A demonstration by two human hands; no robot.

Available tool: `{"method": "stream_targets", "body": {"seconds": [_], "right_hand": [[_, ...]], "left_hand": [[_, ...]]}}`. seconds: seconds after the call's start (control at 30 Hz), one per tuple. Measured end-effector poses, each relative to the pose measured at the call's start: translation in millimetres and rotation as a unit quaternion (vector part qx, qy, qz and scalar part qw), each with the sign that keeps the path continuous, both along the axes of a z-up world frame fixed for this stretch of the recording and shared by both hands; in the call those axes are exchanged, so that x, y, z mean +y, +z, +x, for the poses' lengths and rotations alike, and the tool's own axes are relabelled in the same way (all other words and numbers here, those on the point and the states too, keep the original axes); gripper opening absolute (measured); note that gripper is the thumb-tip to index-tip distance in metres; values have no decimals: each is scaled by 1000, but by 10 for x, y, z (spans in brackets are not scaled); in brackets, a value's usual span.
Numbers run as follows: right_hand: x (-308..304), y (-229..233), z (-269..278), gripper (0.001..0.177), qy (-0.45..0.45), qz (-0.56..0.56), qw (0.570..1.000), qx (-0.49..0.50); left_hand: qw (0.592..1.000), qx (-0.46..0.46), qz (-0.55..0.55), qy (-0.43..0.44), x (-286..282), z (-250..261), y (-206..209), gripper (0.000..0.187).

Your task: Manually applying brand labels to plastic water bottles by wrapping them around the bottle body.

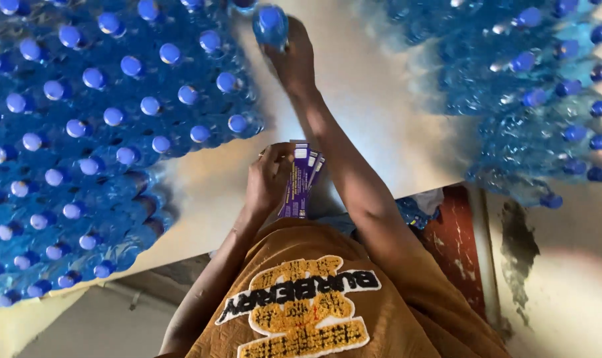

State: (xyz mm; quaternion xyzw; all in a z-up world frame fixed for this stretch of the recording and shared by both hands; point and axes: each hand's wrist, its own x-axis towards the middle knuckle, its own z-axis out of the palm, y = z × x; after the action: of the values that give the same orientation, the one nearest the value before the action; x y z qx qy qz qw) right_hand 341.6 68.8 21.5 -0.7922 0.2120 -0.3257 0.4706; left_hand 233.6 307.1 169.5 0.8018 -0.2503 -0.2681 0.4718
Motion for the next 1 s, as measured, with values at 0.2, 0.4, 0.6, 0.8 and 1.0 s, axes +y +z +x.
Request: {"method": "stream_targets", "body": {"seconds": [0.2, 0.4, 0.6, 0.8, 1.0], "right_hand": [[117, -67, 569, 71, 54, -9, 998, -18], [34, -604, 186, 79, 52, 67, 996, 19], [449, -219, -1414, 20, 129, -62, 972, 187], [644, -572, -2051, 33, 113, -96, 941, 304], [749, 91, -2098, 19, 102, -49, 968, 226]], "left_hand": [[997, 39, 59, 25, 249, 82, -202, 25], [998, 41, 45, 7, 189, 98, -252, 23], [997, 66, 12, 28, 326, 45, -433, 20], [996, 75, -16, 38, 358, -76, -405, 17], [999, 25, -41, 19, 370, -32, -358, 16]]}}
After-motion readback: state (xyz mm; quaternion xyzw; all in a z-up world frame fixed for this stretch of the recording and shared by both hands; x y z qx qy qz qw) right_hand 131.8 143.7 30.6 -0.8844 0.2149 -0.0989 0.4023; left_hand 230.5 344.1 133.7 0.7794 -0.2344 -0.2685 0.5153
